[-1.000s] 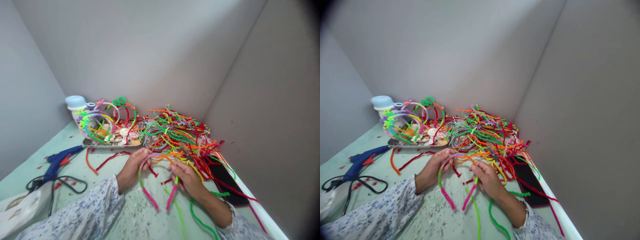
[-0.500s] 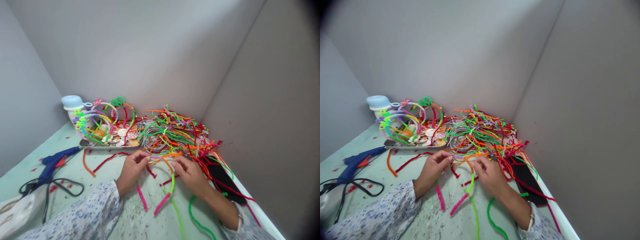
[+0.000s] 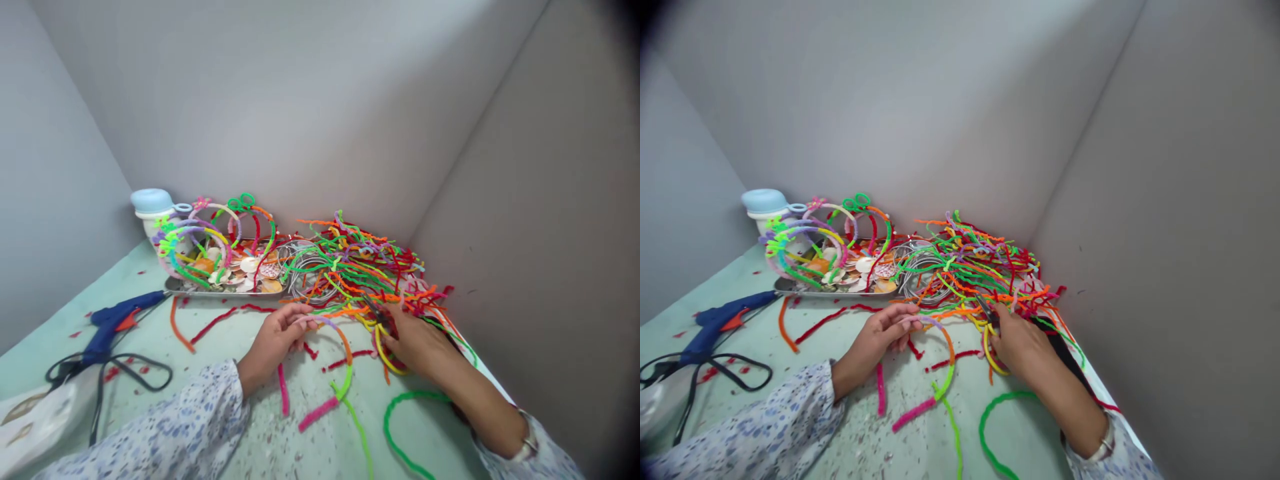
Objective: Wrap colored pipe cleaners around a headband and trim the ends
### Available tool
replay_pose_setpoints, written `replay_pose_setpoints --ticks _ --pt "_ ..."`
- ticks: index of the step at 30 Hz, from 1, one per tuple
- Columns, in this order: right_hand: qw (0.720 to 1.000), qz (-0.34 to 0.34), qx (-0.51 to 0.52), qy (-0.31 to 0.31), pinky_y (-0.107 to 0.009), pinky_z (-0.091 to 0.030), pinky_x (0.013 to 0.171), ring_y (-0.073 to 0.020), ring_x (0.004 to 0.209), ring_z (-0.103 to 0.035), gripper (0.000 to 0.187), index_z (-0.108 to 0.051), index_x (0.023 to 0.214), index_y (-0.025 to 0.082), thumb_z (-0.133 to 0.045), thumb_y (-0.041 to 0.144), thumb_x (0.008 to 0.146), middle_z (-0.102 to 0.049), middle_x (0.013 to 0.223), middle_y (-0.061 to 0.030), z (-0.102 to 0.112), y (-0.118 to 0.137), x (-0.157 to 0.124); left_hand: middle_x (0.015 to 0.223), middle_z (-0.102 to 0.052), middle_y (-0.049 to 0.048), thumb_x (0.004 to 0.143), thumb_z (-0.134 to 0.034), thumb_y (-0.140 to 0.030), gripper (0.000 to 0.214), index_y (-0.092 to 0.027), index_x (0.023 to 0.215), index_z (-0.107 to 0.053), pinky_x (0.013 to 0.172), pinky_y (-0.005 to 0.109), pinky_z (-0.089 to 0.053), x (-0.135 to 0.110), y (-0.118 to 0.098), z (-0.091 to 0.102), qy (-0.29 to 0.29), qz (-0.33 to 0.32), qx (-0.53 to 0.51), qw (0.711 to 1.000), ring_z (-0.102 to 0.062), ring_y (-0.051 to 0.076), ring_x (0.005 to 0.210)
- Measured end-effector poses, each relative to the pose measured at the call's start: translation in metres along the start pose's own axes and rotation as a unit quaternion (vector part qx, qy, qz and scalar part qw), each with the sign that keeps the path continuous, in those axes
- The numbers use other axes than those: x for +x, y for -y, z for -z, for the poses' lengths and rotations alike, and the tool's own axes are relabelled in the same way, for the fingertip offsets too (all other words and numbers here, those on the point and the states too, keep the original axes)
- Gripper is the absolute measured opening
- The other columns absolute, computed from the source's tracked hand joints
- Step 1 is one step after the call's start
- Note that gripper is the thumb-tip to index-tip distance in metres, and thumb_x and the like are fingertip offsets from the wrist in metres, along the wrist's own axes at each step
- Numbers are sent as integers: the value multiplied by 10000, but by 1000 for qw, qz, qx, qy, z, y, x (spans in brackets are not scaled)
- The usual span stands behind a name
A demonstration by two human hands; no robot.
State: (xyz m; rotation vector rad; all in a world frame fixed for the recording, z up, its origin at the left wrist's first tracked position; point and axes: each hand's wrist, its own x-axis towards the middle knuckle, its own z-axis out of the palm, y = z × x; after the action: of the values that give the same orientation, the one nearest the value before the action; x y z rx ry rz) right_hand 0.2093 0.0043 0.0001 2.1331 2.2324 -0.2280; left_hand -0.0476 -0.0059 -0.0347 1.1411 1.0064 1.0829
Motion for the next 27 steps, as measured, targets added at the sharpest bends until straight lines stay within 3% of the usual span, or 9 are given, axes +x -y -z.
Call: replay_pose_setpoints --ticks 6,10,16,20,27 --pt "993 65 42 -94 -348 -516 773 -274 972 -670 426 -580 1226 184 -539 284 814 -689 1120 -126 27 -22 -14 945 -703 85 843 -564 -321 228 -129 967 -573 396 156 -283 2 0 0 21 17 13 1000 -525 35 423" --pt "973 148 109 -136 -313 -551 698 -238 856 -696 394 -634 1166 200 -541 340 810 -723 1031 -98 43 -18 -30 934 -711 91 856 -545 -303 198 -128 947 -570 385 153 -288 4 1 1 36 22 11 999 -538 36 412" --pt "936 274 170 -142 -330 -532 825 -206 958 -650 380 -572 1222 228 -525 220 846 -664 1122 -88 23 4 -29 820 -709 68 861 -534 -273 169 -121 925 -572 361 152 -283 6 4 4 49 30 1 998 -478 25 359" --pt "931 286 181 -139 -346 -523 831 -210 977 -623 436 -530 1268 216 -518 159 836 -627 1123 -103 11 8 -23 803 -705 67 864 -529 -269 179 -117 936 -589 360 153 -291 7 5 4 61 37 1 997 -455 23 356" --pt "930 293 168 -147 -363 -511 841 -222 966 -600 484 -515 1266 220 -575 174 788 -586 1111 -100 12 5 -22 785 -706 59 853 -545 -271 182 -119 930 -610 366 146 -290 6 2 4 69 39 5 997 -454 21 362"
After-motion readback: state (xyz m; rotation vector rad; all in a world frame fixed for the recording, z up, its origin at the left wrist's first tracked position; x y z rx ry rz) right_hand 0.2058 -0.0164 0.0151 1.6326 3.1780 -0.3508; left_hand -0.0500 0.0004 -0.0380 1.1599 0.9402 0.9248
